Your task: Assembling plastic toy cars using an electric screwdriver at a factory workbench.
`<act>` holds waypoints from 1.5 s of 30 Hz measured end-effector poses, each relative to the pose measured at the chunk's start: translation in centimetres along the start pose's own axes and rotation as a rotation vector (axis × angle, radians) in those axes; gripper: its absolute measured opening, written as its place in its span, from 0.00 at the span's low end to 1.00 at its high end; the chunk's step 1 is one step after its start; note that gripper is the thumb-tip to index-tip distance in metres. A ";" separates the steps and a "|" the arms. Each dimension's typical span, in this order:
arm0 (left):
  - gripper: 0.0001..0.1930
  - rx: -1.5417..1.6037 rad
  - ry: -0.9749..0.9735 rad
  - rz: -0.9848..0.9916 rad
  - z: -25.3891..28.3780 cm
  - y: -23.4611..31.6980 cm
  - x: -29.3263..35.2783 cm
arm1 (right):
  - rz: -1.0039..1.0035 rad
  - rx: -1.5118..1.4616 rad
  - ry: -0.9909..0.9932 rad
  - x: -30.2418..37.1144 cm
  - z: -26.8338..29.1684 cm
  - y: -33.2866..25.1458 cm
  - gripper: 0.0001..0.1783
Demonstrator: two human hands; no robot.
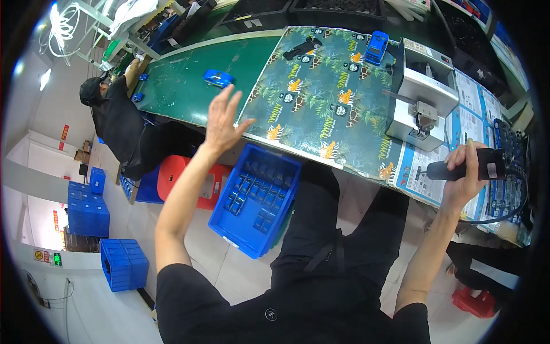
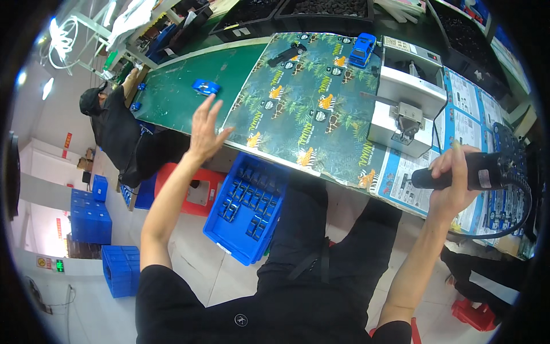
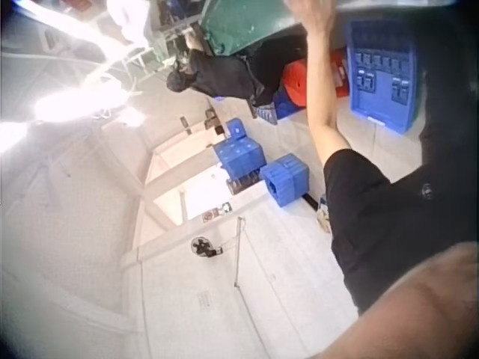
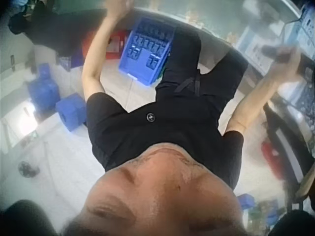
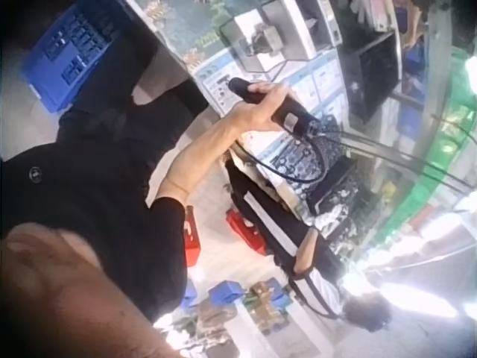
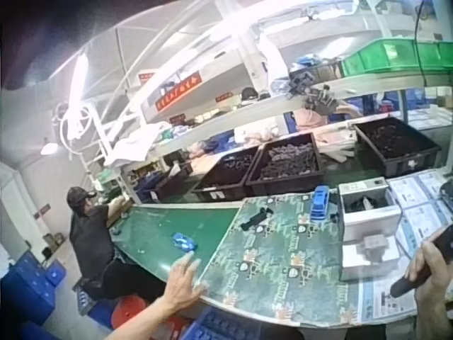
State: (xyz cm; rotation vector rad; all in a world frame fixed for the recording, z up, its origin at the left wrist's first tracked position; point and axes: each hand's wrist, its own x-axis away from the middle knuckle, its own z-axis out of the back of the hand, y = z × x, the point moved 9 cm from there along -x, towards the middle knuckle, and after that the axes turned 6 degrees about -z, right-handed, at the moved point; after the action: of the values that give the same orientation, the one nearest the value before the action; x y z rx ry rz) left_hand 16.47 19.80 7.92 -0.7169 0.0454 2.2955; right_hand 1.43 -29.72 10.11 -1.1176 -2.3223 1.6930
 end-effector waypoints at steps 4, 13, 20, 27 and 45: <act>0.33 0.301 0.163 -0.149 1.2 11.9 -4.6 | 0.042 0.020 -0.018 0.9 -0.3 -1.4 0.06; 0.11 1.340 0.059 -0.148 -2.9 37.5 -19.2 | -0.367 -0.016 -0.222 6.9 -0.1 -7.0 0.15; 0.31 1.218 -0.455 -0.066 -9.7 56.5 -30.4 | -0.183 0.060 -0.435 8.3 2.4 -10.8 0.16; 0.27 1.679 -0.490 0.139 -12.0 58.3 -29.9 | -0.182 -0.041 -0.307 7.8 5.6 -11.2 0.16; 0.12 2.090 0.203 0.799 -5.4 24.0 -9.5 | 0.227 -0.335 -0.110 -1.2 -1.8 -9.1 0.08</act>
State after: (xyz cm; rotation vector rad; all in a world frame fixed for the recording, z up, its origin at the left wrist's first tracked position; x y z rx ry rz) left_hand 9.07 -5.21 4.18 0.3390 2.5777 1.3674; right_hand -1.58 -30.24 18.95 -1.4253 -2.7143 1.4974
